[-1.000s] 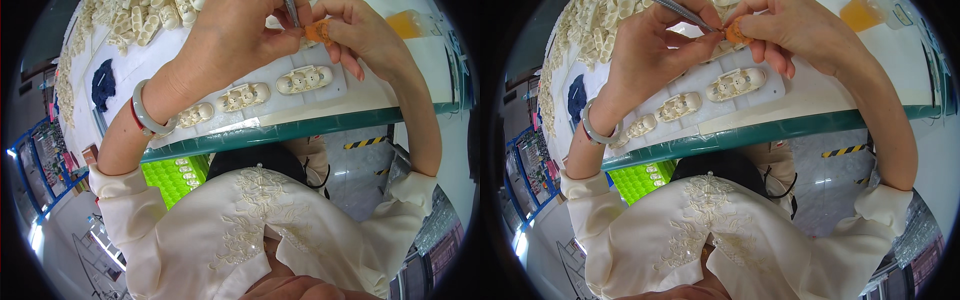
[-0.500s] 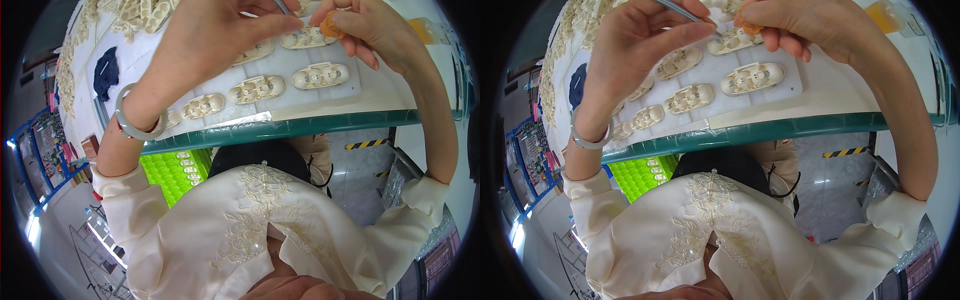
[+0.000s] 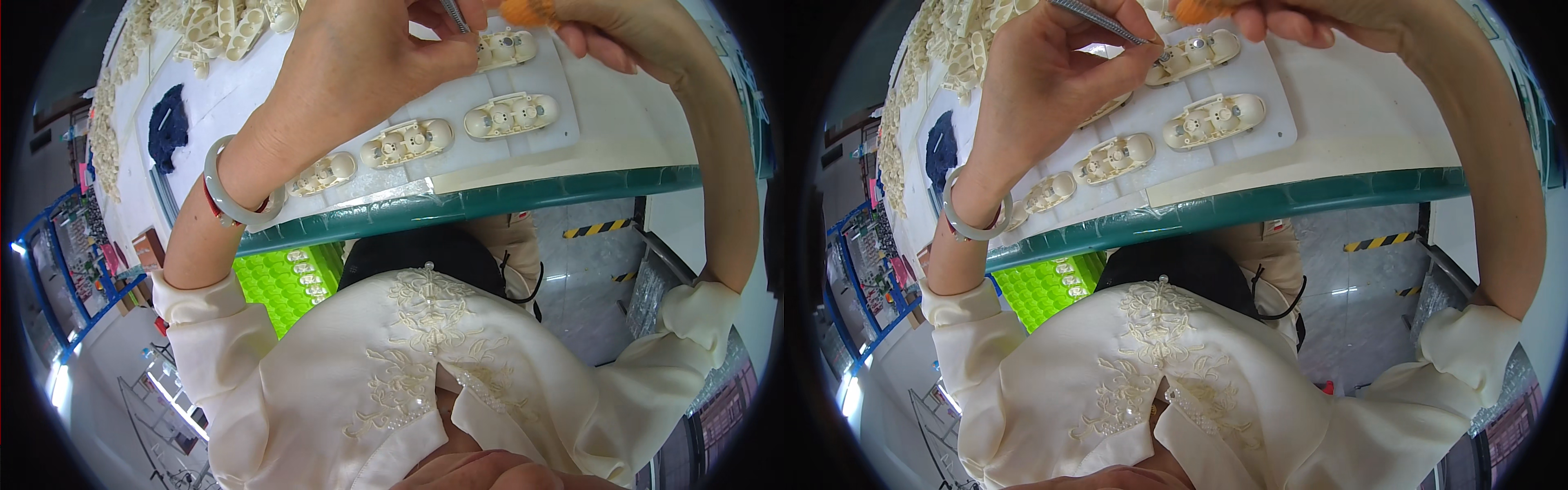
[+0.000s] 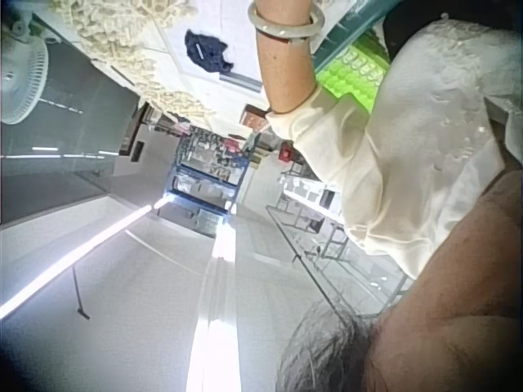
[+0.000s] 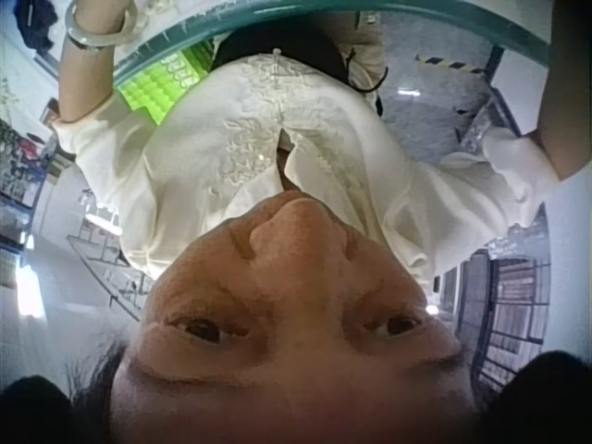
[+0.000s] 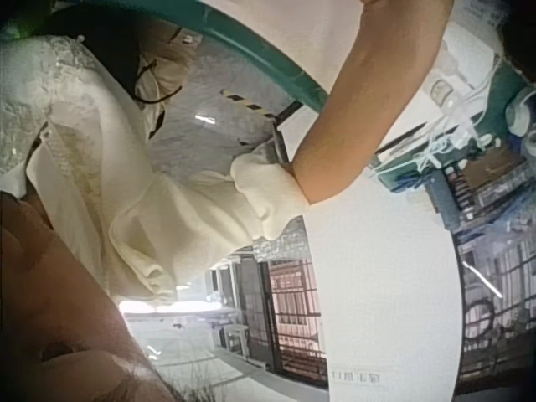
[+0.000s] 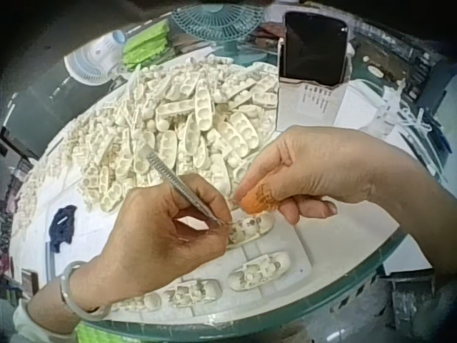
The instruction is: Applying glue and assembling small white plastic components on a jig.
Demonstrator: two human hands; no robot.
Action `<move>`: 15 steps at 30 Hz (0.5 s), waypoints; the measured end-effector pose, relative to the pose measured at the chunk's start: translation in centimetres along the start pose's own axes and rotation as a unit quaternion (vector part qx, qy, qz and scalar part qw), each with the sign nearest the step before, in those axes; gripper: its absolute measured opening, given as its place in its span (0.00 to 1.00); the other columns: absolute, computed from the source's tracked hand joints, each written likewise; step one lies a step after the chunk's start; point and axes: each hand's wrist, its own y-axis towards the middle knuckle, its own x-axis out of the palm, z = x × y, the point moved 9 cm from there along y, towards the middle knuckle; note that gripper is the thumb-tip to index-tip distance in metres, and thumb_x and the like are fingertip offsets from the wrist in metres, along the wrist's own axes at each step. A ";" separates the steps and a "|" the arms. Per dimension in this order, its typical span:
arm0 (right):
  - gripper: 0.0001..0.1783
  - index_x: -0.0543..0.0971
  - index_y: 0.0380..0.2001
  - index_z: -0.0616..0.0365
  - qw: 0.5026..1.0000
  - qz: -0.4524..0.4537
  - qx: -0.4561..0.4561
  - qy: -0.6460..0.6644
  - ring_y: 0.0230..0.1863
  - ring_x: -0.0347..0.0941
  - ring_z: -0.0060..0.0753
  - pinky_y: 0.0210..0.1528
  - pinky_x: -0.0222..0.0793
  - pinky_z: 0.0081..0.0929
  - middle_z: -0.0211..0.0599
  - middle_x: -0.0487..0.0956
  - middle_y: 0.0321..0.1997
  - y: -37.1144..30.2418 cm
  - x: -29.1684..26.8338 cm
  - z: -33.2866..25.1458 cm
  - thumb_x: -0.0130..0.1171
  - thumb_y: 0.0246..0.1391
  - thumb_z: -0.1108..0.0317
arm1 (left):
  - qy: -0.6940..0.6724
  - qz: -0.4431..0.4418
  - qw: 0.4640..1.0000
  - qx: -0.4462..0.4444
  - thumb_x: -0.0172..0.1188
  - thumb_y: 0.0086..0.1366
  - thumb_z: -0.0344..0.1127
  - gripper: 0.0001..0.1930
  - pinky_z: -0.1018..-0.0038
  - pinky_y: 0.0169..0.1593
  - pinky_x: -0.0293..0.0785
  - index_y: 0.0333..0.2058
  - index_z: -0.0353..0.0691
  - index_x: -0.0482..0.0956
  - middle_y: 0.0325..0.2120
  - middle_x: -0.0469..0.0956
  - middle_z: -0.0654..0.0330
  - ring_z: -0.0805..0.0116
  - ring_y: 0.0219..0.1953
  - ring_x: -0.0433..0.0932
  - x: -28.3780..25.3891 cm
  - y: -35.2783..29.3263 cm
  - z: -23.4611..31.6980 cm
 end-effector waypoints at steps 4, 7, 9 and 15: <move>0.12 0.78 0.38 0.66 0.994 -0.020 0.050 -0.094 0.09 0.62 0.17 0.09 0.53 0.14 0.34 0.74 0.15 0.3 2.2 -0.3 0.53 0.49 0.75 | 0.018 0.002 1.000 -0.017 0.60 0.51 0.20 0.07 0.80 0.35 0.79 0.30 0.31 0.73 0.27 0.77 0.60 0.75 0.32 0.78 0.1 0.1 -0.2; 0.10 0.78 0.36 0.66 0.996 -0.031 0.063 -0.061 0.08 0.60 0.17 0.09 0.50 0.14 0.34 0.73 0.15 0.8 1.8 0.5 0.53 0.50 0.75 | 0.038 -0.005 0.999 0.011 0.60 0.51 0.20 0.07 0.79 0.34 0.79 0.30 0.32 0.73 0.27 0.77 0.60 0.75 0.33 0.78 0.1 0.2 0.1; 0.10 0.78 0.35 0.66 0.995 -0.024 0.073 -0.066 0.08 0.59 0.16 0.08 0.49 0.14 0.33 0.73 0.14 0.9 1.9 0.4 0.53 0.50 0.75 | 0.044 -0.014 0.999 0.006 0.60 0.50 0.20 0.08 0.81 0.34 0.78 0.30 0.32 0.73 0.27 0.77 0.60 0.76 0.32 0.77 0.2 0.3 0.0; 0.08 0.78 0.33 0.68 0.991 -0.009 0.110 -0.071 0.08 0.58 0.16 0.08 0.47 0.15 0.34 0.73 0.14 0.9 2.3 0.1 0.54 0.50 0.74 | -0.086 0.100 0.991 0.010 0.59 0.53 0.19 0.05 0.82 0.33 0.75 0.28 0.33 0.73 0.25 0.78 0.57 0.76 0.27 0.77 -4.5 0.5 -0.1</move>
